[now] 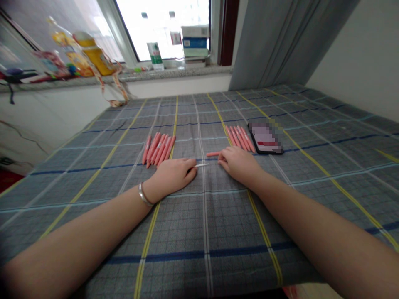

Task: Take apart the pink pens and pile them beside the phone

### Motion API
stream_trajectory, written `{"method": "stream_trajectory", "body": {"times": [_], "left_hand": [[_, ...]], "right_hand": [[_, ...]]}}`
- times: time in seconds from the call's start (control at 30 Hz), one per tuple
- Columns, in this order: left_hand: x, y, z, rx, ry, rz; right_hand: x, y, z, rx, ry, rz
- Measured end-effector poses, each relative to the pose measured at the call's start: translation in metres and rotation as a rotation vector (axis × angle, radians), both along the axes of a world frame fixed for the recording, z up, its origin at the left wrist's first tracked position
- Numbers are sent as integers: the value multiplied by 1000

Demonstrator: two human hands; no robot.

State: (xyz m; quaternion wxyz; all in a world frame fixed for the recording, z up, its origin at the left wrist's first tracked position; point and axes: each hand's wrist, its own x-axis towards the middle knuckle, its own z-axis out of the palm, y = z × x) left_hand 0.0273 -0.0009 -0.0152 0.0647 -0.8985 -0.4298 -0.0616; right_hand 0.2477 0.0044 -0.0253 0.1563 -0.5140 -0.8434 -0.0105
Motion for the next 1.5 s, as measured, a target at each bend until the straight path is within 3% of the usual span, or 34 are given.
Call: {"method": "stream_trajectory", "body": {"times": [0.17, 0.33, 0.47, 0.67, 1.1, 1.5], "left_hand": [[0, 0, 1, -14, 1, 13], [-1, 0, 1, -5, 3, -4], [-1, 0, 1, -5, 4, -5], [0, 0, 2, -21, 6, 9], [-1, 1, 0, 25, -10, -24], [-1, 2, -1, 39, -7, -40]], "right_hand": [[-3, -3, 3, 28, 181, -70], [-4, -6, 4, -114, 499, -38], [-4, -6, 3, -135, 601, -50], [-7, -8, 4, -111, 599, 58], [-11, -12, 6, 46, 237, 125], [-11, -12, 4, 87, 212, 137]]}}
